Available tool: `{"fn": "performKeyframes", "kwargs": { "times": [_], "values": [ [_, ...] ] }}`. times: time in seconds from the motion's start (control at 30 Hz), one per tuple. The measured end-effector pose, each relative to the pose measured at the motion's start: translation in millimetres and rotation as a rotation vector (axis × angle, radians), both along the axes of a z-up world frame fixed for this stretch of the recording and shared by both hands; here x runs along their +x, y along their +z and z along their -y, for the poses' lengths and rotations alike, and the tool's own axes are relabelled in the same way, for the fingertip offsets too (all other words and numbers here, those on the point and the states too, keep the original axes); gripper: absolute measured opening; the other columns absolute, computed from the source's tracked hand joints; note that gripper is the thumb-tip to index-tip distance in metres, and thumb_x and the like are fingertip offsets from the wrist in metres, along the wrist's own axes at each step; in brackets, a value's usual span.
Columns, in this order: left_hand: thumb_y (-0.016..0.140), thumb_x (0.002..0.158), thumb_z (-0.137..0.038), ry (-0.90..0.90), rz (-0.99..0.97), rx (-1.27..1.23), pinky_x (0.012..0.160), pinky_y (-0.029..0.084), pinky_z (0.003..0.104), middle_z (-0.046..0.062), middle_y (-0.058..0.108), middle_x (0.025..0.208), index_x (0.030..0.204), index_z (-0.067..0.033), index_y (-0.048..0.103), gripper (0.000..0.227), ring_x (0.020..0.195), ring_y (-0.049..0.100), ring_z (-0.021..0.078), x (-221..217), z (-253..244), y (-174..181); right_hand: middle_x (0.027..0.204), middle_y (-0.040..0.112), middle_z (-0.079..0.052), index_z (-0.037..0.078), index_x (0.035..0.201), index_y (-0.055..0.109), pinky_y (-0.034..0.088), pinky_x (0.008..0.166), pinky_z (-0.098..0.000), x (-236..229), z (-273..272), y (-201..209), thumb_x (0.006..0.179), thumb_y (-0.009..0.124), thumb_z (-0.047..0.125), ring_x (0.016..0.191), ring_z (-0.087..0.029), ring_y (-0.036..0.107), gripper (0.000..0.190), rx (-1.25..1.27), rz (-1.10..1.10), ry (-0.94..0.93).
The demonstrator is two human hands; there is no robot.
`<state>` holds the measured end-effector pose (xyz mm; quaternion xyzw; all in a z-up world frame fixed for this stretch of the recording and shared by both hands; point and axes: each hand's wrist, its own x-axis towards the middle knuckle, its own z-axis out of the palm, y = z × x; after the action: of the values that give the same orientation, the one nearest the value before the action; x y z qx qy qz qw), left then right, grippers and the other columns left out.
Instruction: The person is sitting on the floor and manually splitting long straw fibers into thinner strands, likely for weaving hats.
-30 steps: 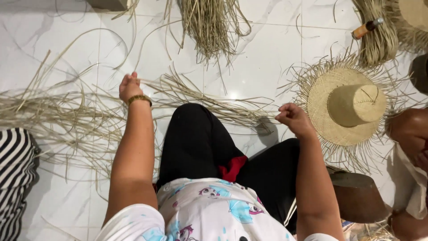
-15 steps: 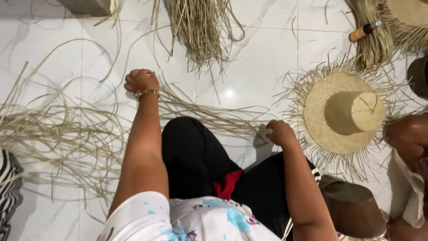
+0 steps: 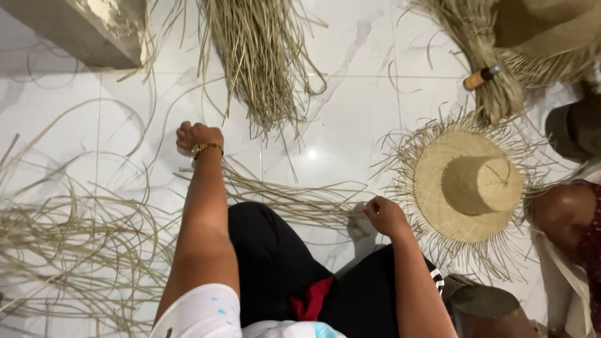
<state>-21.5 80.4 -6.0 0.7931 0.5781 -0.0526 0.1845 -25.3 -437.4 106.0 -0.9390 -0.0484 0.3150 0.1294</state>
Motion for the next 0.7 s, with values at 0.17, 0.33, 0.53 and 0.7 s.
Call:
{"fn": "performKeyframes", "kwargs": {
  "times": [0.17,0.33,0.53,0.7],
  "values": [
    [0.071,0.089,-0.053,-0.031,-0.049,-0.074,0.103,0.035,0.056,0.014,0.061,0.132,0.126,-0.0148,0.065,0.054,0.127,0.055,0.0334,-10,-9,0,0.100,0.076,-0.021,0.007,0.110,0.075,0.055,0.089,-0.0536,-6,2,-9,0.094,0.060,0.037,0.104,-0.044,0.071,0.036,0.046,0.004,0.019],
    [0.066,0.097,-0.033,-0.017,-0.052,-0.175,0.101,0.038,0.057,0.018,0.065,0.121,0.118,-0.0049,0.068,0.035,0.118,0.061,0.0385,-6,13,31,0.091,0.076,-0.019,0.006,0.104,0.076,0.057,0.084,-0.0506,-18,-4,10,0.095,0.060,0.033,0.095,-0.042,0.073,0.032,0.068,0.028,-0.004],
    [0.063,0.096,-0.023,-0.048,0.021,-0.176,0.104,0.040,0.055,0.018,0.065,0.119,0.118,-0.0031,0.067,0.030,0.118,0.063,0.0392,3,12,31,0.083,0.074,-0.016,0.007,0.101,0.077,0.057,0.078,-0.0471,-14,-8,16,0.094,0.061,0.031,0.087,-0.038,0.074,0.029,0.132,0.046,-0.040],
    [0.058,0.091,-0.029,-0.081,0.317,-0.156,0.098,0.049,0.044,0.002,0.069,0.109,0.110,-0.0299,0.064,0.020,0.111,0.067,0.0329,-16,37,11,0.080,0.073,-0.016,0.005,0.100,0.076,0.056,0.077,-0.0466,-25,-7,27,0.094,0.063,0.032,0.084,-0.038,0.073,0.030,0.193,0.094,-0.053]
  ]
}}
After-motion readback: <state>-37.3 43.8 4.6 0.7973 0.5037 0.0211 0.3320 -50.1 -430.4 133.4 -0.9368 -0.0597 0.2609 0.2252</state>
